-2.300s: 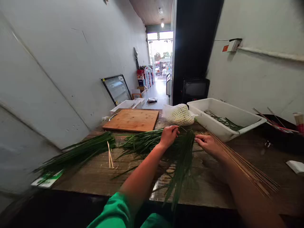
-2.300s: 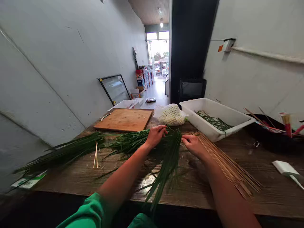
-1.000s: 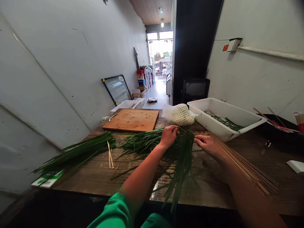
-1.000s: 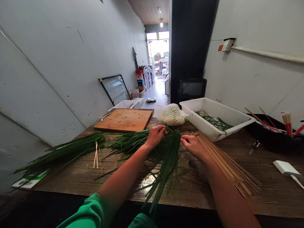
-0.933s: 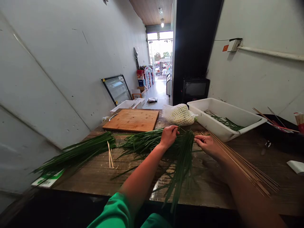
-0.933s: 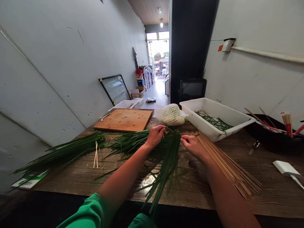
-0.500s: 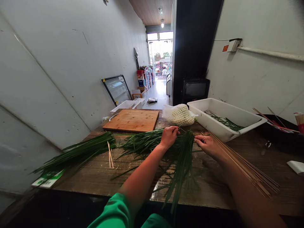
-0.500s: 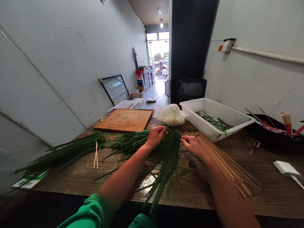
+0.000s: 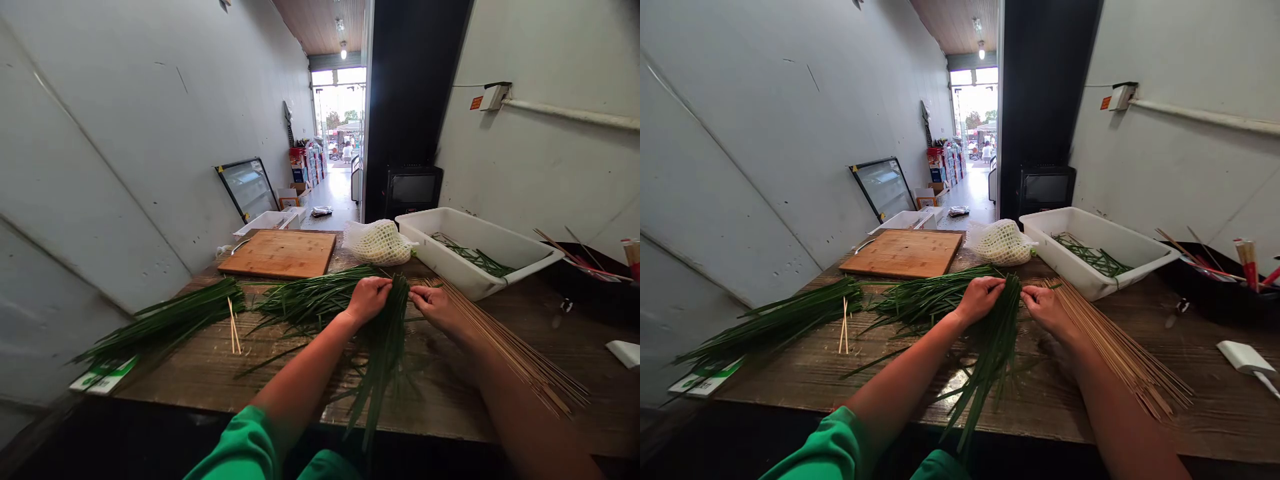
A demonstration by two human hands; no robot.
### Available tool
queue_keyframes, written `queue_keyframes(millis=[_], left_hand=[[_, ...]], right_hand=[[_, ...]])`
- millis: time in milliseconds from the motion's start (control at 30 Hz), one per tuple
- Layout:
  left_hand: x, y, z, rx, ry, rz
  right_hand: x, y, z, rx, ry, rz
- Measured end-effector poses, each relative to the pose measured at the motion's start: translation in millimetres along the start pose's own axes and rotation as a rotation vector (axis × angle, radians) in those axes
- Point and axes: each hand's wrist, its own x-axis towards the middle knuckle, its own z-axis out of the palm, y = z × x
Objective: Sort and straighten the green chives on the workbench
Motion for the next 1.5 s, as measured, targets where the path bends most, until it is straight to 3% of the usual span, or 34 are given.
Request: queue_keyframes(millis=[67,233,467,767,900,1000,1133,1267,1500], left_hand=[[0.5,0.2,-2.5,0.023,-0.047,0.024],[4.0,-12.5,-19.2,0.299,0.068,-0.143],[-3.1,-17.7,-18.1,0.627,-0.179,-0.110],[-3.3,-10.5,-8.6,0.697,-0.191,-0.133],[-2.8,-12.5,-5.6,0.668,-0.171,-0.121],[-1.5,-13.0,-4.2,0.597,-0.059,-0.103],[2.9,-12.9,-2.0,0.256,0.096,-0.168],[6.8,-12.4,-0.3,-0.071,0.132,-0.248],[5.3,-11.1,1.0,-0.209,0.187,-0.228]], right_hand=[[0.4,-0.8,-1.9,0.005,0.003,0.004],[-1.0,-3.9,-12.6,0.069,-0.017,0.011],[-5.0,-0.2,-22.9,0.258,-0.104,0.124],[-1.6,4.7,-20.7,0.136,-0.056,0.078],[-0.7,7.7,-19.0,0.139,-0.062,0.077],[-0.2,10.3,-17.7,0.140,-0.059,0.069],[-0.5,8.4,-15.5,0.101,-0.058,0.079],[-0.5,4.4,-12.5,0.062,-0.044,0.079],[0.8,5.1,-10.6,0.022,-0.047,0.068]])
